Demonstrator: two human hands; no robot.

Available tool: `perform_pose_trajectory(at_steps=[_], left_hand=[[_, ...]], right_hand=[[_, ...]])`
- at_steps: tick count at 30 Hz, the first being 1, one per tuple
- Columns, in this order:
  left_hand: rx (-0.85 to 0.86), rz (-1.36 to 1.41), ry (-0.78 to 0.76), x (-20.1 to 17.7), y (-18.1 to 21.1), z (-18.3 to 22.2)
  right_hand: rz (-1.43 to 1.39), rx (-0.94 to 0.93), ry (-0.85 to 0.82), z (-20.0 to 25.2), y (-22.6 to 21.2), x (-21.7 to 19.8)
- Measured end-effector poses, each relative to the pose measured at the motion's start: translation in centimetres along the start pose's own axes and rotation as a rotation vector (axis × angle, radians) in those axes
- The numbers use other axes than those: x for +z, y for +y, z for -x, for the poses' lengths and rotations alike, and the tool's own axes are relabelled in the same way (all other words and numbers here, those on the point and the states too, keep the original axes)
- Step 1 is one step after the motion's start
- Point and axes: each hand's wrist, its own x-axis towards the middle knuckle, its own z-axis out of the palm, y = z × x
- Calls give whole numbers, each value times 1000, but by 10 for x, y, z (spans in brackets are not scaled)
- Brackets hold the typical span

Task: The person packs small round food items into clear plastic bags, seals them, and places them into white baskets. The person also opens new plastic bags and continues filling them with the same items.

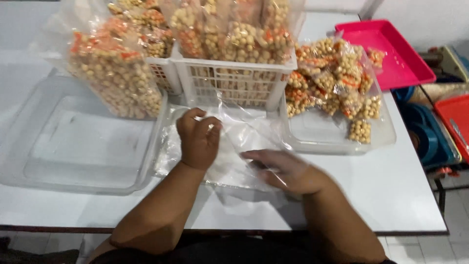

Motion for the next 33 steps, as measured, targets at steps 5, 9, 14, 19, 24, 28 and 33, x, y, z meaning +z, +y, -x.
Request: perform_pose_trajectory(at_steps=[5, 9, 14, 19, 24, 28, 33], left_hand=[[-250, 87, 37, -2, 9, -7], [-393, 187, 3, 9, 4, 6], [-488, 246, 8, 13, -2, 12], [-499, 281, -6, 10, 6, 7], [-506, 293, -25, 10, 10, 8], [-514, 319, -26, 10, 7, 7], [-534, 311, -25, 10, 8, 6]], right_hand=[[-153, 61, 815, 86, 85, -67], [-234, 369, 1687, 76, 86, -120], [824, 721, 1039, 95, 136, -121], [916, 1084, 694, 86, 150, -127], [905, 1211, 556, 67, 126, -122], [1233, 916, 752, 80, 139, -119], [1362, 319, 1120, 94, 162, -127]])
